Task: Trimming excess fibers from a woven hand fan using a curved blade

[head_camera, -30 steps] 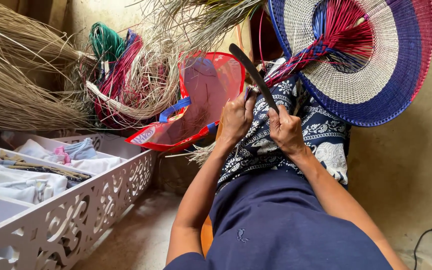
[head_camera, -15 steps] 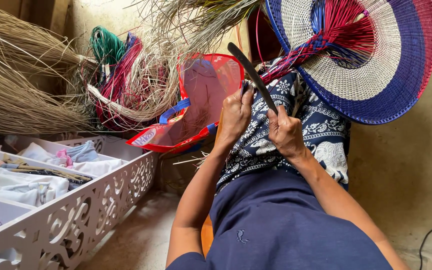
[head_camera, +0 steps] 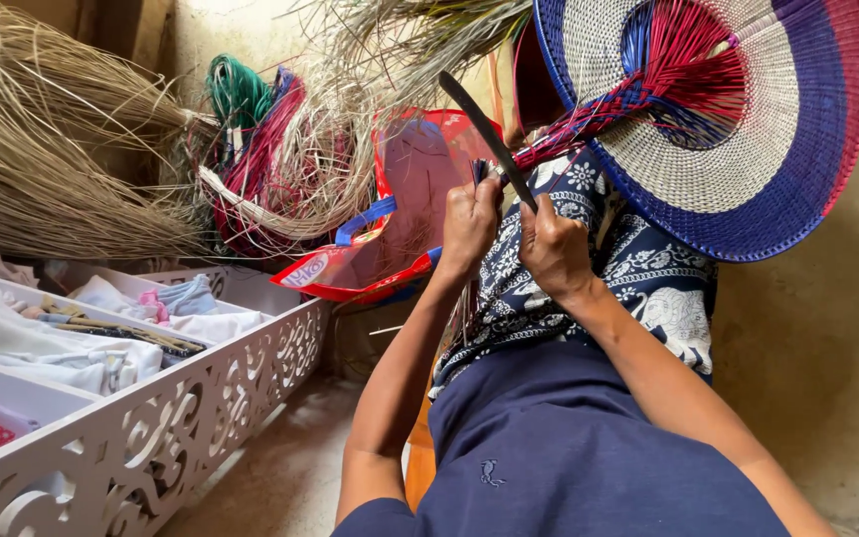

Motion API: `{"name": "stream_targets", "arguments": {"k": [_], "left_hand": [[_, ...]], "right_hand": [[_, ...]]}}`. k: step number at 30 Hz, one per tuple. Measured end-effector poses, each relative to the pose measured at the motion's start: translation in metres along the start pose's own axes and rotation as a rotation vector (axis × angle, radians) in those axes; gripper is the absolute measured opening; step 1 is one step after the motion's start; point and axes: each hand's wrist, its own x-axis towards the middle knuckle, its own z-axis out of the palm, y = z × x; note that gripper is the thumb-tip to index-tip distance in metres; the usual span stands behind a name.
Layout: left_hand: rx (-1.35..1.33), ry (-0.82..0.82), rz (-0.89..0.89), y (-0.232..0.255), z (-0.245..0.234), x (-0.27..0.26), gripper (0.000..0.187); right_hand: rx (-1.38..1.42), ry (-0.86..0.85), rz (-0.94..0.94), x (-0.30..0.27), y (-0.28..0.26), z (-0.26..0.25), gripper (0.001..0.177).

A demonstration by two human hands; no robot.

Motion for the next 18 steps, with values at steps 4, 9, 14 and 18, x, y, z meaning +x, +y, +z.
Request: {"name": "stream_targets", "arguments": {"k": [4,9,14,18], "left_hand": [[0.112,-0.026,0.017,0.008,-0.003,-0.005,0.047],[0.239,-0.070,0.038,0.000,-0.011,-0.006,0.046],[0.074,-0.087,-0.075,-0.032,0.004,0.006,0.044],[0.090,-0.093,-0.098,-0.045,0.007,-0.002,0.046]], "right_hand": [[0.004,-0.112,0.045,0.019,0.003,0.025,0.032],[0.039,-0.205,0.078,0.013,0.010,0.032,0.030],[-0.065,-0.308,0.167,-0.003,0.007,-0.008,0.031],[0.019,-0.355,0.231,-0.017,0.006,-0.023,0.033]]}}
